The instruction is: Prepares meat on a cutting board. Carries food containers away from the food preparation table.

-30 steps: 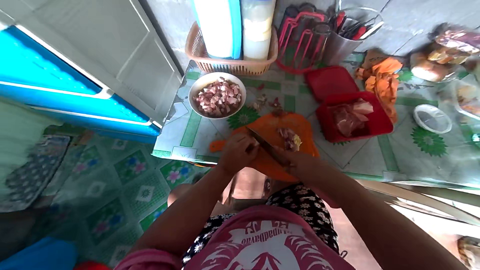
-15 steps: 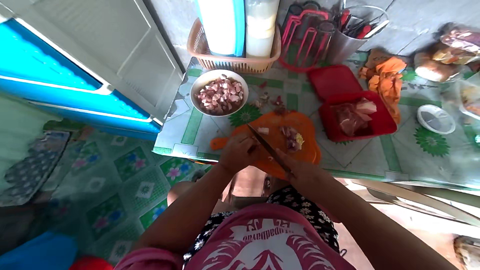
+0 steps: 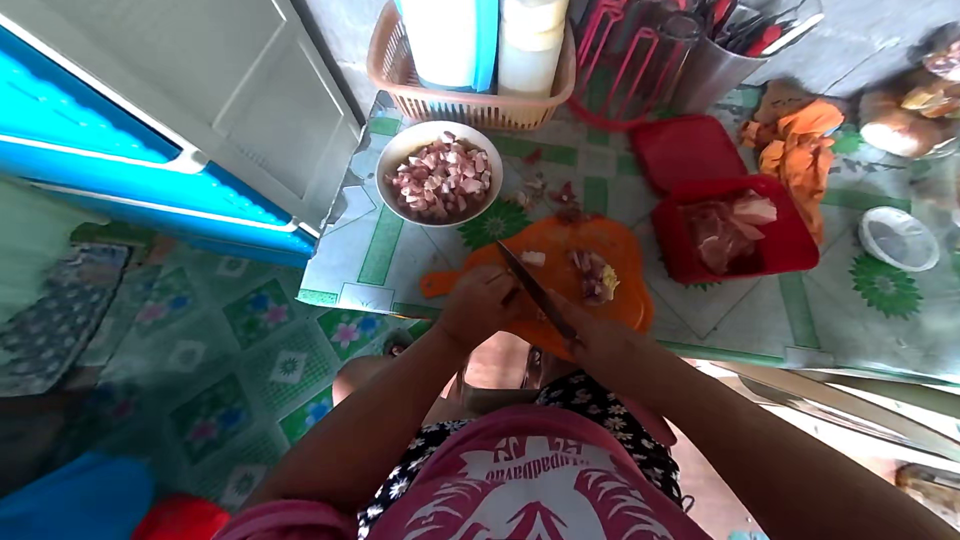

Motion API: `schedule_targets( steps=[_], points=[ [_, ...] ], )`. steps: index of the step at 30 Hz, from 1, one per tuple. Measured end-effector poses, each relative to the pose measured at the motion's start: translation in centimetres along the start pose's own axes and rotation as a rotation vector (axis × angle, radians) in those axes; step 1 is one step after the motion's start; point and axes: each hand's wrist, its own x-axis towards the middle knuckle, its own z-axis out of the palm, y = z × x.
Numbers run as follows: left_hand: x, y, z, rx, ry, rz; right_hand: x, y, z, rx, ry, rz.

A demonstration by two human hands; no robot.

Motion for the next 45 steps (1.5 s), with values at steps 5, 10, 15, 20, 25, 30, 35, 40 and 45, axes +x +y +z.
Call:
schedule_targets(
  steps=[5,10,15,20,25,30,35,40,45],
  points=[
    [-0.2,0.0,0.2,0.015,0.015,0.018,2.1,-0.4,-0.3,-0.022,0.041,-0.04],
    [-0.2,0.1,0.4,0.027,0.037,-0.01,-0.4,0.8,1.5,0.002,0.022,0.01],
    [-0.1,-0.1,0.0,-0.034,-0.023,-0.008,1.0,0.5,1.1,0.018,0.034,-0.014],
    [-0.1,0.0,0.1,-0.013,-0.007,-0.028,2.9,-0.6,1.0,-0.005,0.098,-0.037],
    [0.1,0.2,0.2,-0.009,0.035,-0.159,0.8,1.2,1.6,-0.085,0.058,-0.012],
    [1.6,0.1,-2.0,-0.199,-0.112,-0.511,0.4,3.5,-2.5,0.173,0.023,-0.101],
    [2.8,0.8,-3.4,-0.167,-0.393,-0.534,-0.4,5.2,-3.8,0.48,0.039,-0.159],
    [3.6,2.0,-3.1,-0.061,-0.441,-0.51,0.2,7.5,-2.8,0.916,-0.042,-0.361],
    [4.1,1.3,-3.0,-0.126,-0.371,-0.603,0.4,8.5,-1.2,1.26,-0.085,-0.454]
  ],
)
